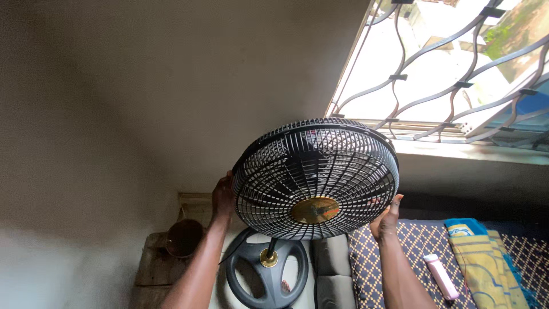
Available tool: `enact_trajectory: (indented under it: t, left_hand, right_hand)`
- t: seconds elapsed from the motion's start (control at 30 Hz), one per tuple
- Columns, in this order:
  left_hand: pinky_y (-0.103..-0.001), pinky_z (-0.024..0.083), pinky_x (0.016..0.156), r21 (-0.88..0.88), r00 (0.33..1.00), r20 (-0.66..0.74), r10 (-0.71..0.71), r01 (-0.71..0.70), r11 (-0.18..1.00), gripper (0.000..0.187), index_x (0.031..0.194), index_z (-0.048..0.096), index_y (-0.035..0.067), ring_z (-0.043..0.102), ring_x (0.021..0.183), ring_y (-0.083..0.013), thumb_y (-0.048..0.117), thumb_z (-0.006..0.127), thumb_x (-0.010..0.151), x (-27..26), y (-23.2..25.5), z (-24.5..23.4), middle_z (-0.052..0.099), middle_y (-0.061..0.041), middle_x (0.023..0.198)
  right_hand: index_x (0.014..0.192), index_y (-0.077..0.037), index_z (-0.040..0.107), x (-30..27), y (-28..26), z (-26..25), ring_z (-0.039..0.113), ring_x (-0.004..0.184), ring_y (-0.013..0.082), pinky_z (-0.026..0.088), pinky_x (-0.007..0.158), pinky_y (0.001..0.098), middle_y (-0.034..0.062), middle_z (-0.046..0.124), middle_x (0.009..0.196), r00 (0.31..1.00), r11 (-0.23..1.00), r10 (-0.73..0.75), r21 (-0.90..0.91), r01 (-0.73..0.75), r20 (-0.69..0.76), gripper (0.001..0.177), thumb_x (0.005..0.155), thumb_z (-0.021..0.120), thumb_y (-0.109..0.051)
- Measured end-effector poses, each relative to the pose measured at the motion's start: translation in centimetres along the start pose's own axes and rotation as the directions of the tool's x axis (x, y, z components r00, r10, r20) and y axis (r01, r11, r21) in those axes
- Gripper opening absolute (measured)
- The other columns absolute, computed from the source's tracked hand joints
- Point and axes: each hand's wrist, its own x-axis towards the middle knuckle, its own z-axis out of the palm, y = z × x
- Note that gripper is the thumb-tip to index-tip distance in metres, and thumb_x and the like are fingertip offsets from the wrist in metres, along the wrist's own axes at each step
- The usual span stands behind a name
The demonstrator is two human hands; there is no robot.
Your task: The person assembles a standing fan by aligning and pressing the front plastic grille onto the rear housing until the clips engage.
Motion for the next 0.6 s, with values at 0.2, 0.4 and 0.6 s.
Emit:
enact_trajectory:
  t: [0.2, 0.4, 0.6]
  left_hand:
    - [-0.041, 0.049, 0.093, 0.570, 0.978, 0.077, 0.195, -0.204, 0.796, 0.046, 0.135, 0.049, -0.004, 0.059, 0.110, -0.0313, 0.022, 0.057, 0.097, -0.8, -8.2, -0.5, 0.064, -0.020, 0.118]
    - [-0.042, 0.050, 0.095, 0.736, 0.967, 0.143, 0.211, -0.246, 0.631, 0.058, 0.143, 0.047, -0.004, 0.059, 0.113, -0.0333, 0.024, 0.064, 0.095, -1.7, -8.8, -0.1, 0.064, -0.020, 0.121]
    - [-0.030, 0.045, 0.076, -0.183, 0.845, -0.181, -0.504, 0.474, 0.861, 0.048, 0.105, 0.069, 0.000, 0.053, 0.081, -0.0190, 0.047, 0.060, 0.108, -3.2, -3.2, 2.5, 0.059, -0.010, 0.089]
  right_hand:
    - [0.145, -0.010, 0.051, 0.9, -2.4, 2.5, 0.060, 0.115, 0.0218, 0.048, 0.105, 0.0465, 0.0058, 0.062, 0.130, 0.996, 0.995, -0.072, -0.070, 0.076, 0.059, 0.075, 0.101, 0.043, -0.070]
    - [0.155, 0.000, 0.049, 3.0, -3.2, 2.6, 0.053, 0.120, 0.0224, 0.042, 0.112, 0.0420, 0.0080, 0.058, 0.137, 0.973, 0.973, -0.224, -0.044, 0.227, 0.056, 0.072, 0.118, 0.051, -0.061]
    - [0.139, 0.003, 0.054, 2.9, -5.4, 4.8, 0.065, 0.119, 0.0269, 0.054, 0.103, 0.0430, 0.0146, 0.064, 0.136, 0.962, 0.964, -0.213, -0.195, 0.179, -0.170, 0.083, 0.096, 0.053, -0.067]
